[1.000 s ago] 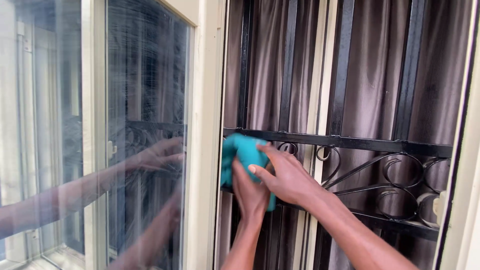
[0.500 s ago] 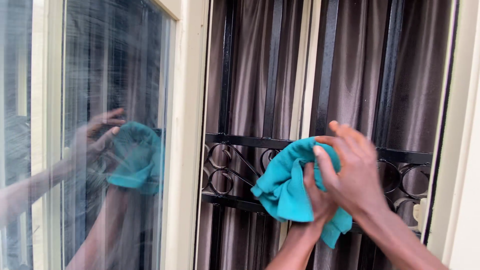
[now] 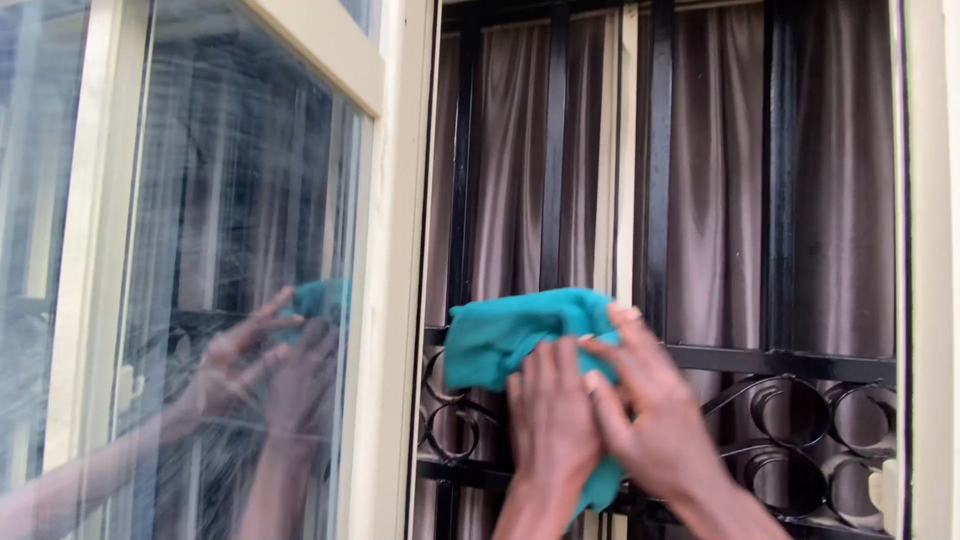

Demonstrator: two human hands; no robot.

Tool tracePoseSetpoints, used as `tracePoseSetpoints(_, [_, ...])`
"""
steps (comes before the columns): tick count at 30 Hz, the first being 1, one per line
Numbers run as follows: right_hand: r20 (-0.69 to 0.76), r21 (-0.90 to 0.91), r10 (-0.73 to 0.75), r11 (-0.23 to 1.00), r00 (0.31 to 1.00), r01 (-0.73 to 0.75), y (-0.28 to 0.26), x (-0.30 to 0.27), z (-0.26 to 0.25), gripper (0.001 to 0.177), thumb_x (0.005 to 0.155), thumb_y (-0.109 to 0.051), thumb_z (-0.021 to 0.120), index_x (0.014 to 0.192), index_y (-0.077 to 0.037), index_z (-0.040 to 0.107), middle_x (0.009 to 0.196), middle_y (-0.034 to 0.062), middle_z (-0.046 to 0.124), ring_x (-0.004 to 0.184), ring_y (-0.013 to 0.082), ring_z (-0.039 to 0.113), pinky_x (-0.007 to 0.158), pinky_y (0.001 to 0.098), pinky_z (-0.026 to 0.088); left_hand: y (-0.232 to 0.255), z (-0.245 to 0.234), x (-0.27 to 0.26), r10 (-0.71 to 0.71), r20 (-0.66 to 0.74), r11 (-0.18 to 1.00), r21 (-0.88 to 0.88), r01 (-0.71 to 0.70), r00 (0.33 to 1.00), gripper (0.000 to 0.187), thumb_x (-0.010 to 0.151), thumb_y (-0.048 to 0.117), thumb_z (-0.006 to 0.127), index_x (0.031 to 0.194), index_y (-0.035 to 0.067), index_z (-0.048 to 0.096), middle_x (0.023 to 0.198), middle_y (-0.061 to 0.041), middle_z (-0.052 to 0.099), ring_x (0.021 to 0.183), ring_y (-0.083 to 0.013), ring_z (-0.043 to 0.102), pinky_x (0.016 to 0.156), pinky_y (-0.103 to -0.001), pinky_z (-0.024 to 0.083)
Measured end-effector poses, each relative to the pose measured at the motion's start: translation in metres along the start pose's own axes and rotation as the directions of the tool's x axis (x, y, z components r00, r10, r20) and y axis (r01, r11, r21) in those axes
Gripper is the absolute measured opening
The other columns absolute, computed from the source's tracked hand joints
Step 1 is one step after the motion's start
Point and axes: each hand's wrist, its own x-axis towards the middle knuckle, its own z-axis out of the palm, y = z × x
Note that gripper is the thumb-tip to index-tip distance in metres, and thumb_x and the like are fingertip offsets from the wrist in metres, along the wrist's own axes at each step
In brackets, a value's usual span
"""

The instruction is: Cleaning window frames and glass panels using a sponge, a cloth, and soapy water.

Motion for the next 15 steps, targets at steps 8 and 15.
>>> tracePoseSetpoints(8, [0.201, -0.047, 0.217, 0.976, 0.955, -0.212, -0.017, 0.000, -0.015, 0.090, 0.083, -0.040, 0.075, 0.151, 0.003, 0.036, 0.157, 0.0356, 0.025, 0.146, 0.0458, 0.030, 0.114, 0.0468, 0.031, 0.012, -0.018, 0.010, -0.252, 0.142, 0.796, -0.532, 0.288, 0.957, 0.061, 0.079, 0.038, 0.071, 0.129, 0.004, 0.061, 0.121, -0.016, 0.073, 0.115, -0.0288, 0.071, 0.099, -0.042, 0.055])
tracePoseSetpoints(15, [0.158, -0.023, 0.268, 0.963, 0.951, -0.267, 0.026, 0.011, -0.075, 0.090, 0.090, -0.048, 0.071, 0.154, 0.002, 0.034, 0.160, 0.0262, 0.036, 0.151, 0.0387, 0.031, 0.121, 0.0479, 0.024, 0.065, -0.002, 0.048, -0.160, 0.429, 0.470, -0.759, 0.450, 0.889, 0.070, 0.085, 0.052, 0.071, 0.136, 0.006, 0.059, 0.126, -0.011, 0.070, 0.117, -0.0216, 0.067, 0.100, -0.039, 0.053])
